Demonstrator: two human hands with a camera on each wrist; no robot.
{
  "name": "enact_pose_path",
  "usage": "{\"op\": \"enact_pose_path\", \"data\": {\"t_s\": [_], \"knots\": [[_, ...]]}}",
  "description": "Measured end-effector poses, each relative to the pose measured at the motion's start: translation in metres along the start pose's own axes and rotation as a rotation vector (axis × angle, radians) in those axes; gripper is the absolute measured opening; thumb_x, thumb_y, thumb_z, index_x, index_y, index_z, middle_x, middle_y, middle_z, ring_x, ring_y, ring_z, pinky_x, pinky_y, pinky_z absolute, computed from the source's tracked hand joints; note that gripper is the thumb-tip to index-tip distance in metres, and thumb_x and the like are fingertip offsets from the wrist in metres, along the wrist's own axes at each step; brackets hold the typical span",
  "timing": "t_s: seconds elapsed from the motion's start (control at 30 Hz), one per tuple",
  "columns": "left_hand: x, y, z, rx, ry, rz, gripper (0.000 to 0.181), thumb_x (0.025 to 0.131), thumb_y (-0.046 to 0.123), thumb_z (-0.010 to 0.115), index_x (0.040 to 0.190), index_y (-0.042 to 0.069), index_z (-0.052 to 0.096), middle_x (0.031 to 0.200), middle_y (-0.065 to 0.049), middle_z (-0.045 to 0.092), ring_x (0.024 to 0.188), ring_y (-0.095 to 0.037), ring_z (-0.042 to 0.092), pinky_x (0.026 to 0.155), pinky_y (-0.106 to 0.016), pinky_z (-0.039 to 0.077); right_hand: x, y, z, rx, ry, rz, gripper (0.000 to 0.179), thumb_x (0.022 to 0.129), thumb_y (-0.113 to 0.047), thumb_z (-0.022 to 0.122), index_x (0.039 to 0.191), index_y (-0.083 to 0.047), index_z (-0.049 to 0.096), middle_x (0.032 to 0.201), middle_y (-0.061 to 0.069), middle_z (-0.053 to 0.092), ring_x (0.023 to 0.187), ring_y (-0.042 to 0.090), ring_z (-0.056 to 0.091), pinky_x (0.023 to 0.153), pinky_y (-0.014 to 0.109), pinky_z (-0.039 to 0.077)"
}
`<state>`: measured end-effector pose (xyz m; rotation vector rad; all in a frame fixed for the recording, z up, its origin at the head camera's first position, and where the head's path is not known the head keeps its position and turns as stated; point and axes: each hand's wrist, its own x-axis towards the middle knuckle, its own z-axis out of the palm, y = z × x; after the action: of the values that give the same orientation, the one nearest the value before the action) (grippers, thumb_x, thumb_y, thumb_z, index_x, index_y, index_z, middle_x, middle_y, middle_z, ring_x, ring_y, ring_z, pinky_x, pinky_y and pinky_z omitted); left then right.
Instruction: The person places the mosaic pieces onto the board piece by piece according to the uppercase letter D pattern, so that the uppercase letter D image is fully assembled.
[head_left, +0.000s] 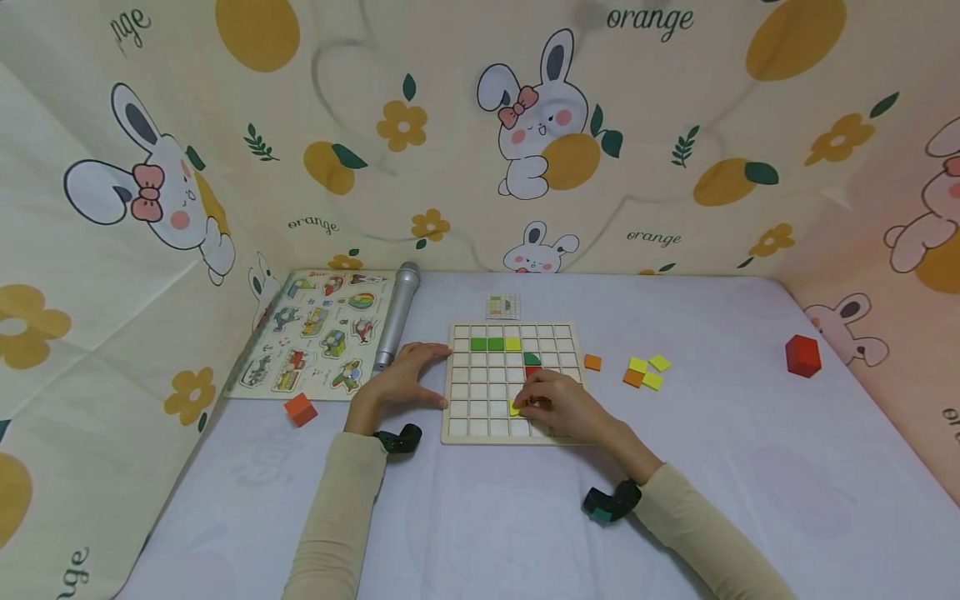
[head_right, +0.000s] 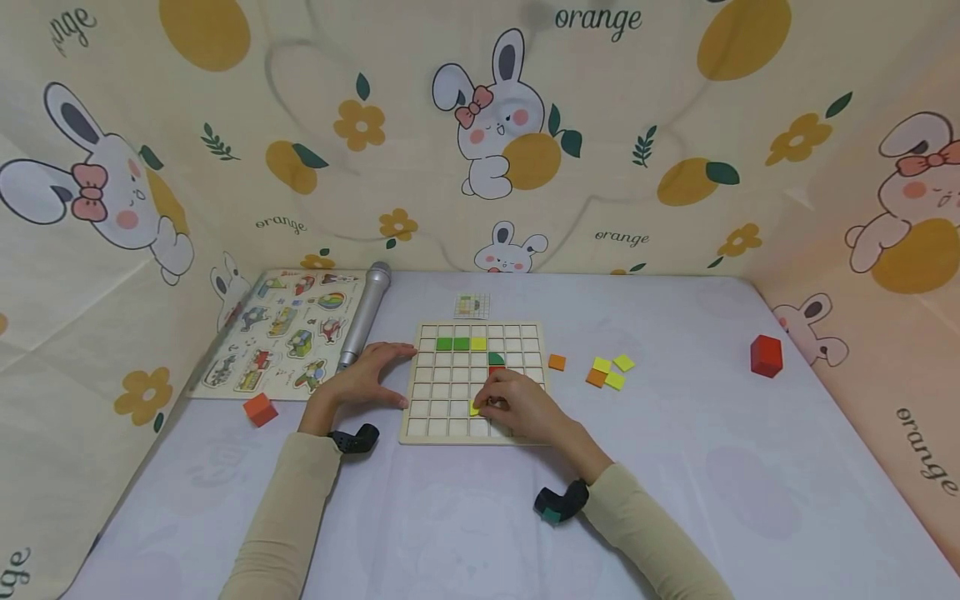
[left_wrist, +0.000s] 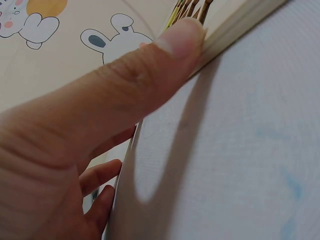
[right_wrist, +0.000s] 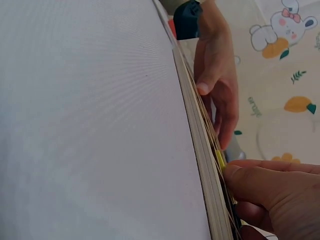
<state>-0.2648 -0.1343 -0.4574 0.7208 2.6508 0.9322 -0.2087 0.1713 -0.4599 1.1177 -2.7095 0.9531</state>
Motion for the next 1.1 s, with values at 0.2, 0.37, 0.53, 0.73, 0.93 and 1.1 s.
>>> {"op": "enact_pose_path", "data": {"t_s": [0.2,0.37,0.53,0.73,0.93,1.1], "knots": [[0.000,0.000,0.001,0.004,0.003,0.010,0.087,0.064,0.032,0.085,0.138,0.014,0.044,0.147,-0.005,0.036,0.136,-0.028,0.022,0.113,-0.046,0.020,0.000,0.000,-0.002,-0.003,-0.003,0.005,0.012,0.081,-0.017,0.073,0.093,-0.017,0.071,0.096,-0.008,0.059,0.078,0.009,0.053,0.064,0.018,0.049],[0.000,0.000,0.000,0.001,0.002,0.009,0.087,0.064,0.032,0.085,0.138,0.014,0.044,0.147,-0.005,0.036,0.136,-0.028,0.021,0.114,-0.046,0.019,-0.002,0.004,-0.013,0.024,0.027,0.063,0.016,0.082,-0.016,0.072,0.099,-0.016,0.071,0.099,-0.008,0.060,0.086,0.009,0.054,0.069,0.021,0.050],[-0.001,0.001,-0.001,0.001,-0.004,0.000,0.088,0.063,0.033,0.085,0.139,0.014,0.043,0.147,-0.005,0.036,0.137,-0.028,0.020,0.114,-0.046,0.019,-0.007,0.018,-0.030,0.036,0.113,0.073,0.018,0.081,-0.009,0.072,0.099,-0.010,0.071,0.099,-0.001,0.061,0.082,0.014,0.054,0.066,0.025,0.052],[-0.001,0.002,-0.001,0.000,-0.005,0.003,0.089,0.064,0.034,0.085,0.139,0.013,0.043,0.147,-0.006,0.036,0.136,-0.029,0.021,0.113,-0.048,0.019,-0.017,0.041,-0.045,-0.042,0.202,0.173,0.017,0.081,-0.009,0.072,0.098,-0.009,0.070,0.099,0.001,0.060,0.086,0.018,0.055,0.072,0.032,0.053],[-0.001,0.001,-0.001,0.006,-0.010,0.007,0.088,0.064,0.033,0.084,0.139,0.013,0.043,0.147,-0.006,0.035,0.137,-0.029,0.020,0.114,-0.047,0.019,-0.029,0.062,-0.055,-0.115,0.217,0.311,0.023,0.081,-0.013,0.073,0.103,-0.008,0.068,0.108,0.008,0.061,0.104,0.027,0.050,0.086,0.045,0.048],[-0.001,0.001,-0.001,0.002,-0.008,0.009,0.088,0.064,0.032,0.085,0.139,0.013,0.043,0.147,-0.006,0.036,0.136,-0.029,0.021,0.113,-0.047,0.019,-0.034,0.073,-0.058,-0.192,0.178,0.315,0.031,0.081,-0.012,0.072,0.110,-0.004,0.066,0.112,0.012,0.064,0.106,0.029,0.049,0.091,0.046,0.040]]}}
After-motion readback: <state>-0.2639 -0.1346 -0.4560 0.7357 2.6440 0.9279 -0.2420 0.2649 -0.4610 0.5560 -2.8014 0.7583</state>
